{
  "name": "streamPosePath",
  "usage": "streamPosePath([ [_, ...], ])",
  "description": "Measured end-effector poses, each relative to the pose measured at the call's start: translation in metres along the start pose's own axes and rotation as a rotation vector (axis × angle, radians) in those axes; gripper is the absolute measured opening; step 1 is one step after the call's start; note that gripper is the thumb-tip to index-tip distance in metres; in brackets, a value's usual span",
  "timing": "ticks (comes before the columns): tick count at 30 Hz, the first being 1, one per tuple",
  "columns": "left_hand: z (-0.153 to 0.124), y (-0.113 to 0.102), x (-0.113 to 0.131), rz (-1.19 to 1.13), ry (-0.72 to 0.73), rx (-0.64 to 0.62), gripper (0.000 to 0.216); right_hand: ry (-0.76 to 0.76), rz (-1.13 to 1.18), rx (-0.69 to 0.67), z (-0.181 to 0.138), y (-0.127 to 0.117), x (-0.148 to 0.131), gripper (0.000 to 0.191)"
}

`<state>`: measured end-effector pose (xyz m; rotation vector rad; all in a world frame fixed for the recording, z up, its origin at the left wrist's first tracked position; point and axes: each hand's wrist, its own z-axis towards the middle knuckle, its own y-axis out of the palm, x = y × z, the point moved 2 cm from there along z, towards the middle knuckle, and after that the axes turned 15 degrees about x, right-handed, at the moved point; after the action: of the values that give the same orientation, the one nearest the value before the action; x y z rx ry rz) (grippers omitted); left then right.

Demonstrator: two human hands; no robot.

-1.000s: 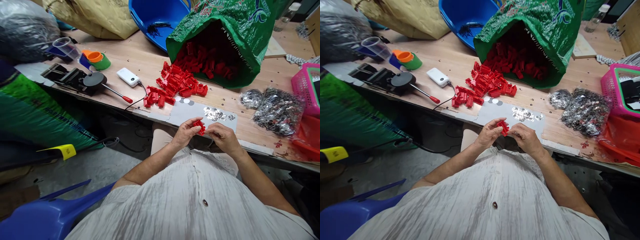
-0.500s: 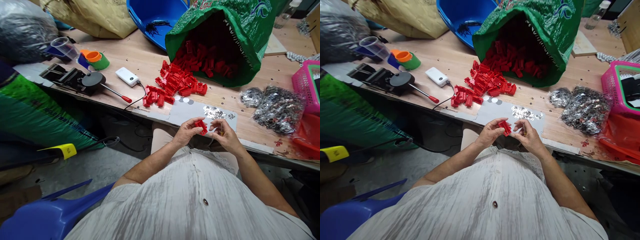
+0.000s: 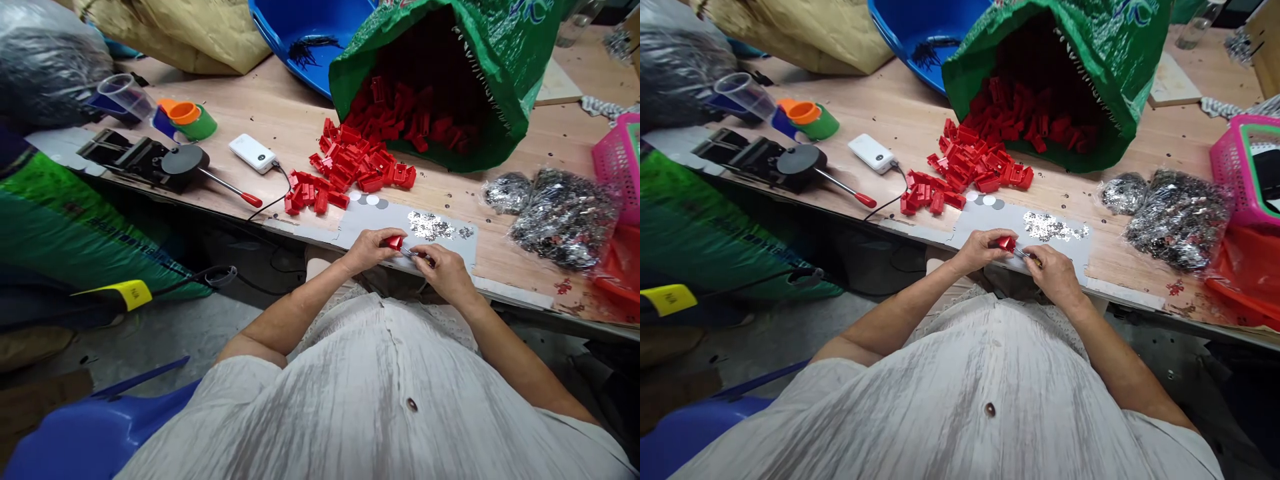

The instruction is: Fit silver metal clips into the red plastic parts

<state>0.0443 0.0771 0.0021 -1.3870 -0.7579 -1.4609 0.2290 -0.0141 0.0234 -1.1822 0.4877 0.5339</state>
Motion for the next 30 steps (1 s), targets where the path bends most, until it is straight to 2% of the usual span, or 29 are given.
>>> streamPosePath([
  [7,0.004,-0.002,0.002,0.073,0.058,-0.048,0.04,-0.045,0.013,-0.03,0.006,0.007,0.002,0.02],
  [12,0.005,-0.003,0.004,0.07,0.035,-0.048,0.036,-0.058,0.017,-0.043,0.007,0.006,0.001,0.021],
  [20,0.002,0.0,0.001,0.123,0.055,-0.044,0.032,0.046,-0.09,-0.038,0.01,0.013,-0.01,0.018],
  [24,0.002,0.001,0.0,0.144,0.055,-0.028,0.032,0.047,-0.162,-0.039,0.01,0.018,-0.015,0.018],
  [27,0.0,0.001,0.004,0.135,0.064,-0.028,0.03,0.055,-0.113,-0.056,0.009,0.016,-0.013,0.016],
  [30,-0.005,0.002,0.008,0.087,0.016,0.032,0.03,0.051,0.001,-0.026,0.005,0.008,-0.012,0.018],
])
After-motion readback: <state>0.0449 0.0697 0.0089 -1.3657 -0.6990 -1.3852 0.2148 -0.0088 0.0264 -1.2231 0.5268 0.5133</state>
